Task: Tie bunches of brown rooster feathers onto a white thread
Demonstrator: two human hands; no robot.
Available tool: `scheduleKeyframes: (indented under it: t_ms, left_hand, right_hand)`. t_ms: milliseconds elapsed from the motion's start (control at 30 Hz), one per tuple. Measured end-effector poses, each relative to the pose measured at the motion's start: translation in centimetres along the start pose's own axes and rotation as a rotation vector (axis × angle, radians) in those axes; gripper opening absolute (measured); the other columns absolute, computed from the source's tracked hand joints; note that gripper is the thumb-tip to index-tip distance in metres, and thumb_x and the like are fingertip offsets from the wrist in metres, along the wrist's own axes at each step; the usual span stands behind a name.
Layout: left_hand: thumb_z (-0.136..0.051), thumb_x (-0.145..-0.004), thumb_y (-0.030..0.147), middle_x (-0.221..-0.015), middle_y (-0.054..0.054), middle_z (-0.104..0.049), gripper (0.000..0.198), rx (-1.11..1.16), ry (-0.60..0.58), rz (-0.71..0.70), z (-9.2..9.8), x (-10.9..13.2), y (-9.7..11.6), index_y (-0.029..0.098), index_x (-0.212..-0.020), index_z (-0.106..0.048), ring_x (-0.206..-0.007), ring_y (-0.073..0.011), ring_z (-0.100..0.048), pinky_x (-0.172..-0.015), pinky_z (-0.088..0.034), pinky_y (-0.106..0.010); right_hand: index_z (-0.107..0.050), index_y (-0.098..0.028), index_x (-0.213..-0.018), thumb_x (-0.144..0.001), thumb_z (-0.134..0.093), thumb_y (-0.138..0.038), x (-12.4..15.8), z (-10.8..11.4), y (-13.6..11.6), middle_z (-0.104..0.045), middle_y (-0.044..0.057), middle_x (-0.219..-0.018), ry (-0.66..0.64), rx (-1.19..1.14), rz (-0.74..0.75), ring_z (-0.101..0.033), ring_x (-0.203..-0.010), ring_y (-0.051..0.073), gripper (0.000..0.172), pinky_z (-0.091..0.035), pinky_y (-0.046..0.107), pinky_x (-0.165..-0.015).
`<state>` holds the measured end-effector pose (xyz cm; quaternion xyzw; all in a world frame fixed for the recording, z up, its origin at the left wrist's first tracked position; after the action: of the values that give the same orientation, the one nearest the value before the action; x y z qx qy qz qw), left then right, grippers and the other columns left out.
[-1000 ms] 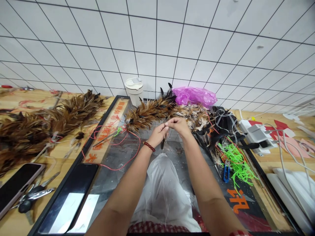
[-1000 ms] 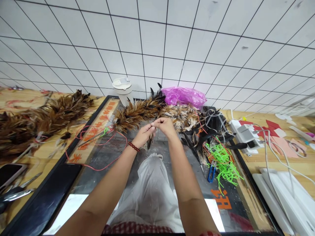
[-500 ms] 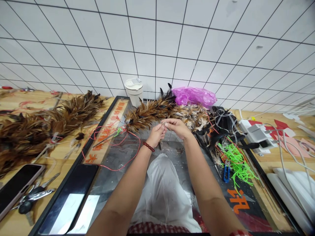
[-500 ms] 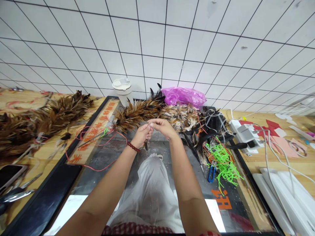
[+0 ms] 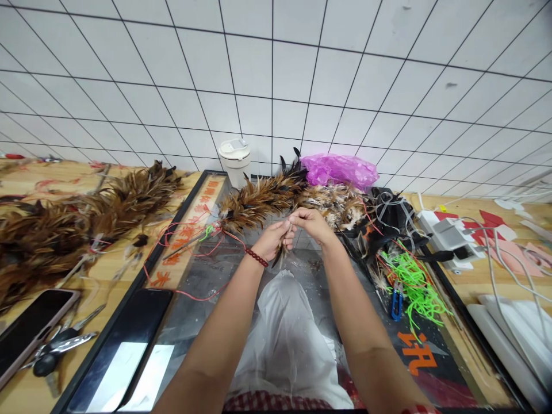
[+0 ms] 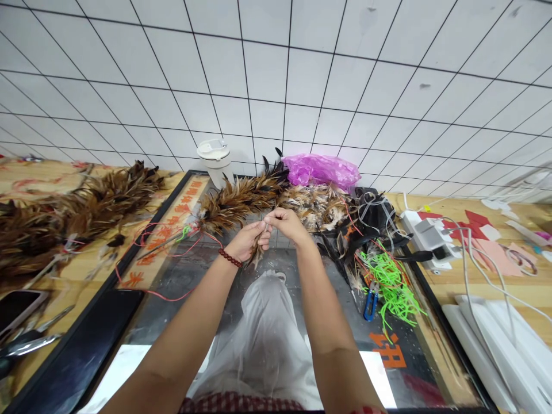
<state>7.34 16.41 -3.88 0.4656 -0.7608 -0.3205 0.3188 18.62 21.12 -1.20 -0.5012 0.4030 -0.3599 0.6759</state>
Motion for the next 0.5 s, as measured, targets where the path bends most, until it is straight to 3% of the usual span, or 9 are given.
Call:
scheduleKeyframes:
  t_ms: [100,233,500]
  left_hand:
    - [-0.071,-0.070,0.040,-0.056,0.004,-0.045,0.033,-0.003,0.090,-0.035,0.5,-0.2,0.0,0.014,-0.070,-0.052,-0.040,-0.0031,-0.035,-0.036,-0.027,-0.015]
    - [-0.071,-0.070,0.040,-0.055,0.004,-0.043,0.032,0.052,0.138,-0.075,0.8,-0.3,0.2,0.014,-0.071,-0.051,-0.040,-0.0035,-0.034,-0.037,-0.025,-0.014]
    - [-0.071,-0.071,0.036,-0.062,0.003,-0.047,0.031,0.095,0.094,-0.067,0.5,-0.3,0.4,0.014,-0.074,-0.050,-0.040,-0.0013,-0.030,-0.037,-0.023,-0.014]
  right_hand:
    - [-0.072,-0.019,-0.083,-0.079,-0.061,-0.043,-0.3,0.1,-0.2,-0.065,0.005,-0.087,0.055,0.149,0.105,-0.059,-0.087,0.016,0.027,-0.045,0.032,-0.085]
    - [-0.069,-0.021,-0.108,-0.086,-0.052,-0.042,-0.2,-0.7,-1.2,-0.061,0.009,-0.118,-0.049,0.194,0.230,-0.052,-0.115,0.018,0.034,-0.036,0.036,-0.103]
    - [-0.067,-0.024,-0.113,-0.085,-0.055,-0.044,0.2,-0.8,-0.7,-0.061,0.008,-0.122,-0.138,0.104,0.131,-0.054,-0.113,0.021,0.037,-0.038,0.039,-0.101]
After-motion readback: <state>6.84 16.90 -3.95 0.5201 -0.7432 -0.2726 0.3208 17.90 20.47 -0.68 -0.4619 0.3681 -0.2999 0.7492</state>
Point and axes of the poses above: each hand's wrist, its own x-axis away from the middle knuckle, its own z-axis out of the back of the hand, y = z × x, the point moved 4 cm from there along -x, towards the middle knuckle
